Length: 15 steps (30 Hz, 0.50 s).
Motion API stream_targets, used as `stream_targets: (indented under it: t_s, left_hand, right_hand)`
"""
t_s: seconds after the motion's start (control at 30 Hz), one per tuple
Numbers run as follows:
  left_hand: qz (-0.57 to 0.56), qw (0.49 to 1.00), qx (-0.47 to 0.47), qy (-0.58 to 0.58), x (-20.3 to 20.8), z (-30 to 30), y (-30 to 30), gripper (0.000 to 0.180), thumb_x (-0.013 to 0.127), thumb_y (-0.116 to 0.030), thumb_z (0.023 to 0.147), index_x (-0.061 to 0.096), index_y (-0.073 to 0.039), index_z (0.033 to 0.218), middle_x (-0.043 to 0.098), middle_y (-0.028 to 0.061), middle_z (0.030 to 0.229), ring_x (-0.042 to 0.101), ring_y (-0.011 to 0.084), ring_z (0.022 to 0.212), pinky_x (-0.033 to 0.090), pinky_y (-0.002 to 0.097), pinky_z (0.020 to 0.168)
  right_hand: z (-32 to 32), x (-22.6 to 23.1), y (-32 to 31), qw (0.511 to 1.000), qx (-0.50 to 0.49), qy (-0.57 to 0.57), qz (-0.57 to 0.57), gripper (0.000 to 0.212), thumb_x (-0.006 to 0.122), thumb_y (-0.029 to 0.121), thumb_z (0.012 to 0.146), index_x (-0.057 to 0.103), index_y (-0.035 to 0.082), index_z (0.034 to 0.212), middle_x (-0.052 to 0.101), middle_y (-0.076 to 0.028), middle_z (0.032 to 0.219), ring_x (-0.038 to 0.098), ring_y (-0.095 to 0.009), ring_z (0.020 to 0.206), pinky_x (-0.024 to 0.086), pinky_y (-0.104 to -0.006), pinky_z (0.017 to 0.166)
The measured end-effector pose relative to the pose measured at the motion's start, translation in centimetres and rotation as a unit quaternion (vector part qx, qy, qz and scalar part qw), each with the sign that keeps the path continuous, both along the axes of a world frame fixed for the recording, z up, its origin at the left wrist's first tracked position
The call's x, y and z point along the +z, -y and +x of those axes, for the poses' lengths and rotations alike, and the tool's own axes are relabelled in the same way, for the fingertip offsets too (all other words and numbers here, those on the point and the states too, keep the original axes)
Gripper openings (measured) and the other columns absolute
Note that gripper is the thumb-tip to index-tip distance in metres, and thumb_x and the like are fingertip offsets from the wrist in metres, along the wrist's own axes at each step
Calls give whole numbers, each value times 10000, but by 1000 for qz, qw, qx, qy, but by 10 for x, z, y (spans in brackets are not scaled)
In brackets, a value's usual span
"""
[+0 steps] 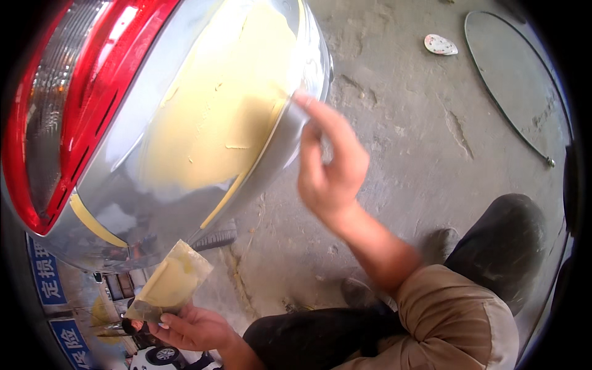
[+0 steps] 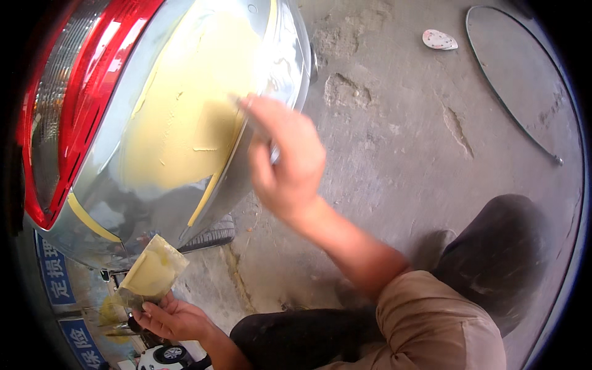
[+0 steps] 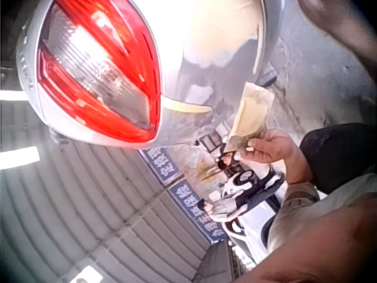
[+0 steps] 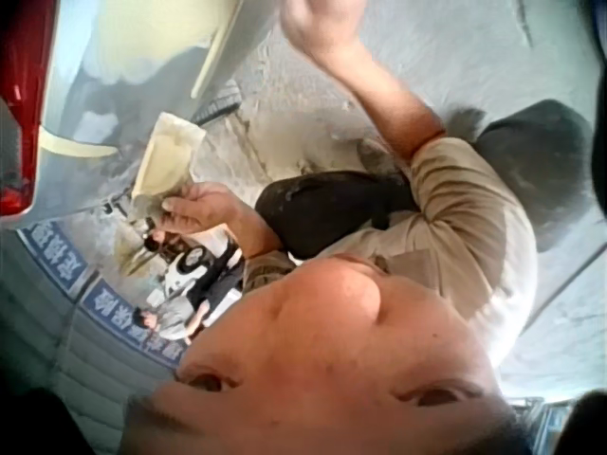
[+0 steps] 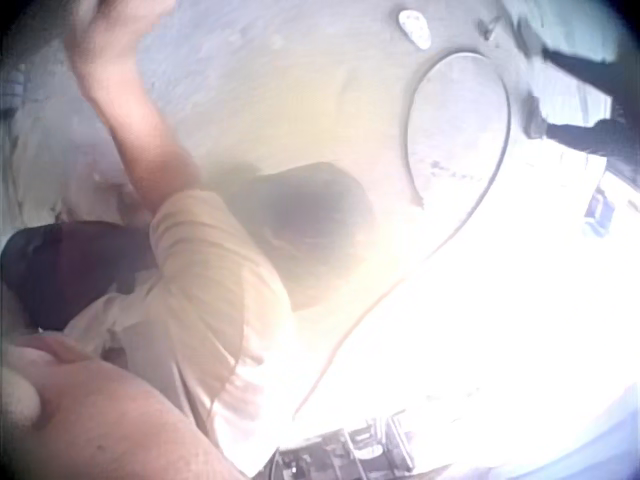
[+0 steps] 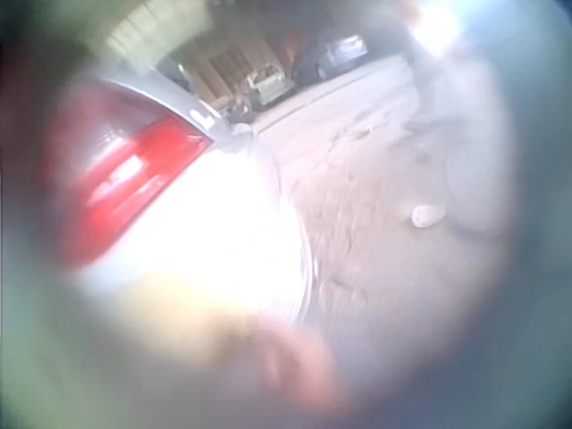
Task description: The person applies a yellowish body filler to the rear bumper of a silver car using a putty knife. They spread the filler over a taped-off area near the taillight, smoothing it with repeated strokes.
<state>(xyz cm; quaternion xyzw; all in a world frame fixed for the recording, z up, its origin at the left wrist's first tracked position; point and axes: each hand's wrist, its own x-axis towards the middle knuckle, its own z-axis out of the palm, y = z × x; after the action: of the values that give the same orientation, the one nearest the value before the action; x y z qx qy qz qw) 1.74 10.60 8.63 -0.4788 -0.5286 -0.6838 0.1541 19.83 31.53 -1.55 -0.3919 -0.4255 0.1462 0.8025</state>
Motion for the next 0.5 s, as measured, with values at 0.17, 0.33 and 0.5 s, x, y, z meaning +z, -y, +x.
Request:
stream_targets:
  t_s: [0.17,0.33,0.5]
  left_hand:
    - [-16,1000,12,11,-2,6,-3,337,465,-129,989,384,32,1273,507,211,1271,548,309,1135,484,405,965]
    - [-100,991,37,-76,1,12,0,330,475,-141,987,416,14,1272,518,177,1272,550,272,1125,437,373,984]
    - [-57,975,-128,174,0,24,-11,374,453,-156,998,378,11,1325,508,158,1296,522,255,1162,420,385,996]
  right_hand:
    - [47,18,-47,997,58,-23,-46,288,550,-4,843,635,27,1116,688,-160,956,668,-277,857,505,-304,754]
    - [62,20,-31,975,164,-139,-48,273,527,36,909,635,-42,1148,687,-63,994,610,-109,922,483,-250,826]
    - [75,28,1,916,318,-243,-33,328,515,16,875,612,-77,1174,659,-129,1094,598,-186,1024,445,-304,921]
